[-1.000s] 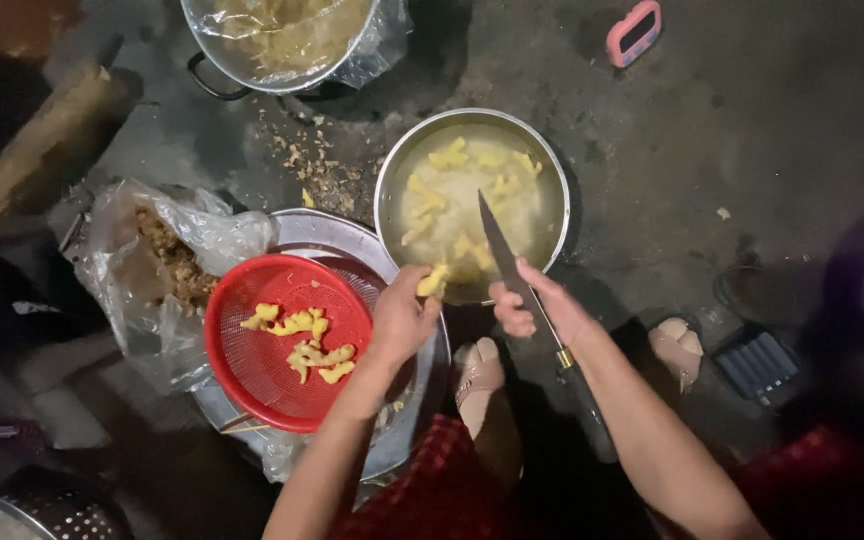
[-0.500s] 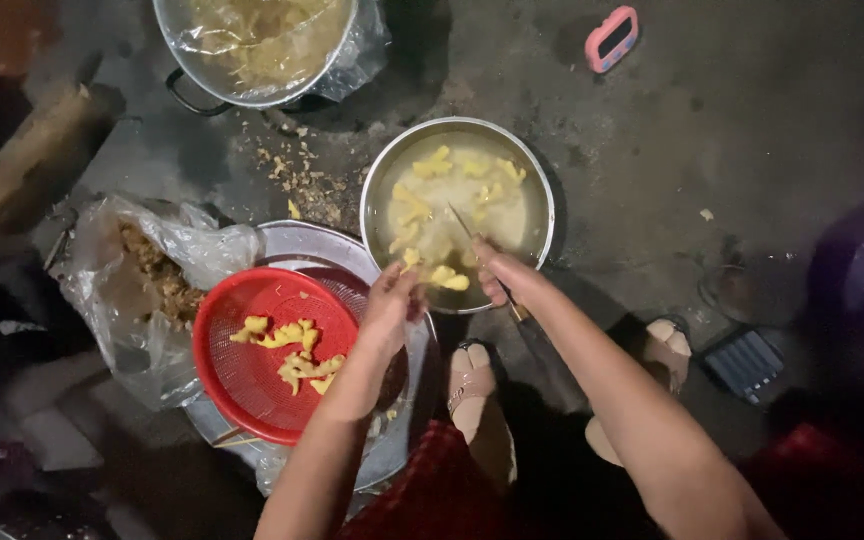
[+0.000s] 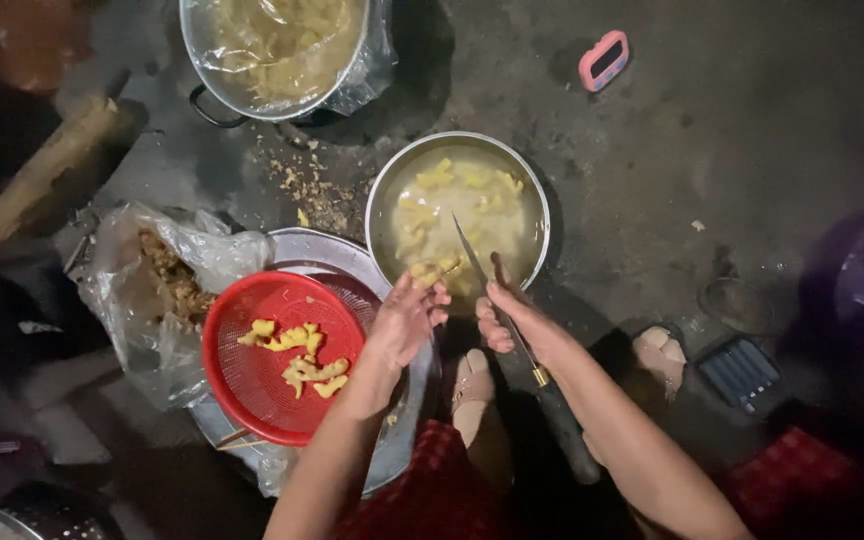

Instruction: Peeling and trimming ginger roots with a knife and sorting them into a strainer.

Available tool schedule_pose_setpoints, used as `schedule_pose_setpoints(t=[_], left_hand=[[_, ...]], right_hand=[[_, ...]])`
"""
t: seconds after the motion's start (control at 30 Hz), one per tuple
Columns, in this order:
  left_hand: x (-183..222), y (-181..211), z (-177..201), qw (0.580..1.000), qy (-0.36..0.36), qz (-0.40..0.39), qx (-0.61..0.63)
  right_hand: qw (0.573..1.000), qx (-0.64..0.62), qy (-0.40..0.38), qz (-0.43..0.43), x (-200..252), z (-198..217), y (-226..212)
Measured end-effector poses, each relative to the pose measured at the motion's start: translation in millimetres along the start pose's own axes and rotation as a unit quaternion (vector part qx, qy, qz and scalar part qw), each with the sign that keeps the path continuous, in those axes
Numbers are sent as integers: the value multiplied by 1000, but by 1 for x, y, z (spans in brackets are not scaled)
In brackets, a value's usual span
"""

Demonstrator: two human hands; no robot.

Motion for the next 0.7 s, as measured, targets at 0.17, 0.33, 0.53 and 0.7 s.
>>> schedule_pose_setpoints(t=[0.17,0.33,0.53,0.7], left_hand=[[-1,-12,5,997,-57,-7,49],[2,-19,0,994,-93,9,51],[-2,-15,14,993,-56,-48,-92],[-1,-19,27,986,-46,-91,-133]], right_hand=[[995,-28,-73,-55,3,3,30],[994,-16,-96,-44,-4,-1,42],[998,-24,-50,40,-10,3,41],[996,-63,-51,39,-25,25,52]])
Point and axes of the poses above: each hand's wrist, its own x-axis away from the middle knuckle, its own z-axis out of the back of the hand, y = z × x, the point moved 6 cm from there along -x, towards the middle knuckle, and after that the axes turned 7 degrees about -y, right-handed, at the moved point
